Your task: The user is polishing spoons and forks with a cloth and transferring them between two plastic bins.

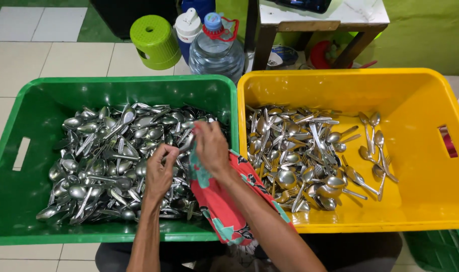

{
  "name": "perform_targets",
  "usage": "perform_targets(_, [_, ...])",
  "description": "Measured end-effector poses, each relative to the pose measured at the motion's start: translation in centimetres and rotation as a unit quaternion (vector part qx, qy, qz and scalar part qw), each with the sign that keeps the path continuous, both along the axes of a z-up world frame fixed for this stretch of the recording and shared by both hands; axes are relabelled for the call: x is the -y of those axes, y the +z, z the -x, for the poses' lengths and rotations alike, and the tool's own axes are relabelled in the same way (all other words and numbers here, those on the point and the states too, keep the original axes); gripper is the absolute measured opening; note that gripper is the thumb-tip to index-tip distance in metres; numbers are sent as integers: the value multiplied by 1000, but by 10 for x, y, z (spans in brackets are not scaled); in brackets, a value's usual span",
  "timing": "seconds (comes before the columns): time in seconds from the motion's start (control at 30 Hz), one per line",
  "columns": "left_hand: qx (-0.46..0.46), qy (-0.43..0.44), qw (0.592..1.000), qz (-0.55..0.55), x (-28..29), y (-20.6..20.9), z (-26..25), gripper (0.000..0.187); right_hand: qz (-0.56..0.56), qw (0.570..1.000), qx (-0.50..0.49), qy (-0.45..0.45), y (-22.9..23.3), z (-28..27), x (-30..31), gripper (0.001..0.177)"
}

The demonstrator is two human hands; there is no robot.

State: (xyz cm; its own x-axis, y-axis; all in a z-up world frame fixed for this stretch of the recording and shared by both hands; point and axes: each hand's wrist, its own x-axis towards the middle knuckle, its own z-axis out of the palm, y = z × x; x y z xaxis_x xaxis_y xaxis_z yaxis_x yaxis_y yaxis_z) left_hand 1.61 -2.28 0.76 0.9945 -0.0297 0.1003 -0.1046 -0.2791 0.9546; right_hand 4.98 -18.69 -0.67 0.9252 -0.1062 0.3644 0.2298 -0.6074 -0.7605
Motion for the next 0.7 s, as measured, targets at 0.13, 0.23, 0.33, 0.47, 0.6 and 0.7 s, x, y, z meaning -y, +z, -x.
perform_targets(0.13, [25,11,1000,-8,-2,-3,-1,18,-132,988,-60,-43,-15,-14,15,24])
perform_targets(0.23, [73,52,993,-83,8,1,3,14,-302,943,-133,-48,19,-7,19,35])
perform_targets(0.33, [184,0,950,-251,24,2,7,12,-321,915,-242,-32,3,-16,23,52])
perform_targets(0.47, [135,-32,948,-286,33,29,17,40,-342,924,-169,-28,-4,-15,19,28])
perform_targets(0.6, [-134,-106,975,-143,22,-17,25,36,-360,924,-133,-4,12,-9,18,18])
perform_targets(0.7, [-84,-115,980,-137,21,-46,11,8,-352,923,-157,-5,8,-8,17,14])
